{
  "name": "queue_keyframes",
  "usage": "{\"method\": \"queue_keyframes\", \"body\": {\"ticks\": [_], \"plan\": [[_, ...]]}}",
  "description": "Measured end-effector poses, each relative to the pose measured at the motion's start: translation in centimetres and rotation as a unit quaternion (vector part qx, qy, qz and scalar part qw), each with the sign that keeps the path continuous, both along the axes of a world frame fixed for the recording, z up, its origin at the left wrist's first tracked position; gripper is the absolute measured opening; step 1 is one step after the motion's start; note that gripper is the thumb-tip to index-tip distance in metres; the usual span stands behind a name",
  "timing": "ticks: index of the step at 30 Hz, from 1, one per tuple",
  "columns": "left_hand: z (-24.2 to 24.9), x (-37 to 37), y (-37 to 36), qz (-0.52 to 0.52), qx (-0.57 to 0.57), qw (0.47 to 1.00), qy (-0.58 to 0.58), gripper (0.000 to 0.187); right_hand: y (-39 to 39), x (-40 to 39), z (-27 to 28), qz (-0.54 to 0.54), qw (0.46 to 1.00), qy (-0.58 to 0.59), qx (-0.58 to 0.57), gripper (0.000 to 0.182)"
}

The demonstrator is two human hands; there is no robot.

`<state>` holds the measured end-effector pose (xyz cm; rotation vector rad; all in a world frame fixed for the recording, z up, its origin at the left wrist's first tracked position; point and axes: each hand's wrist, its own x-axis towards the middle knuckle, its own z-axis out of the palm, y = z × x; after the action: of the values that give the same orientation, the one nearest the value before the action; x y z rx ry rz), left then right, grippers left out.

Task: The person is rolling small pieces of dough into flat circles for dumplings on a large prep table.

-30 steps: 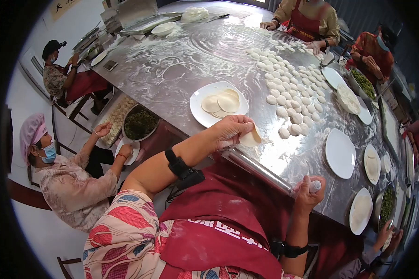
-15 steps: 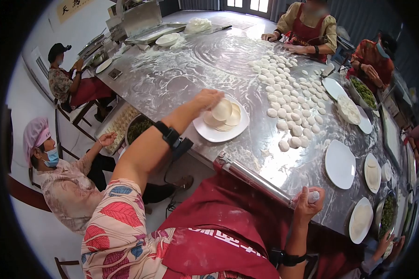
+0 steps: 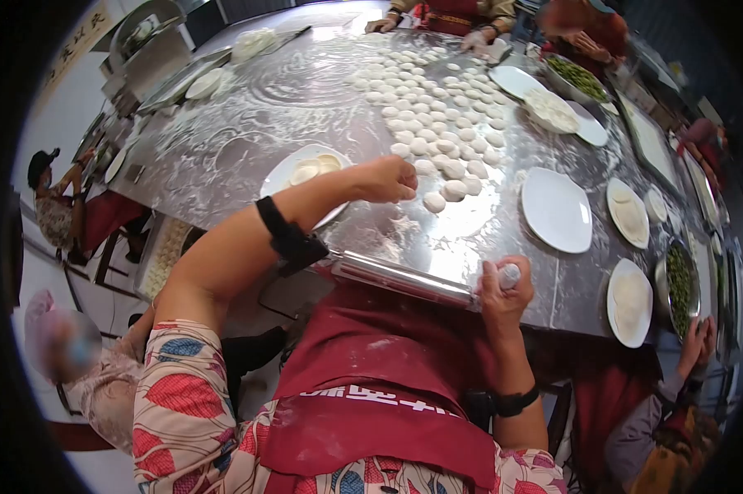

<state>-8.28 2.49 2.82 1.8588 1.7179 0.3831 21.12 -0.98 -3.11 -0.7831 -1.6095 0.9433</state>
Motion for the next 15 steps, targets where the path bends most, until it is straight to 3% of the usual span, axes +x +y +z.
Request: {"method": "queue_keyframes", "body": {"ticks": [1, 4, 7, 10, 13, 15], "plan": [[-0.5, 1.7, 0.5, -0.018, 0.022, 0.997, 0.074, 0.034, 0.0, 0.0, 0.1, 0.013, 1.0, 0.015, -0.006, 0.015], [-1.7, 5.1, 1.7, 0.135, -0.011, 0.984, 0.115, 0.041, 0.0, 0.1, 0.1, 0.015, 1.0, 0.016, -0.002, 0.016], [-3.4, 6.2, 2.2, 0.17, 0.024, 0.975, 0.139, 0.041, -0.3, 0.3, 0.1, 0.02, 1.0, 0.019, 0.003, 0.015], [-4.7, 6.3, 2.2, 0.138, 0.089, 0.98, 0.109, 0.035, -0.8, 0.5, 0.2, 0.03, 0.999, 0.018, -0.007, 0.015], [-3.5, 5.3, 0.7, -0.026, 0.025, 0.999, 0.017, 0.027, -1.1, 0.6, 0.5, 0.029, 0.999, 0.018, -0.011, 0.016], [-3.6, 4.8, -0.5, -0.041, 0.006, 0.999, -0.019, 0.019, -1.0, 0.6, 0.4, 0.025, 0.999, 0.017, -0.014, 0.016]]}}
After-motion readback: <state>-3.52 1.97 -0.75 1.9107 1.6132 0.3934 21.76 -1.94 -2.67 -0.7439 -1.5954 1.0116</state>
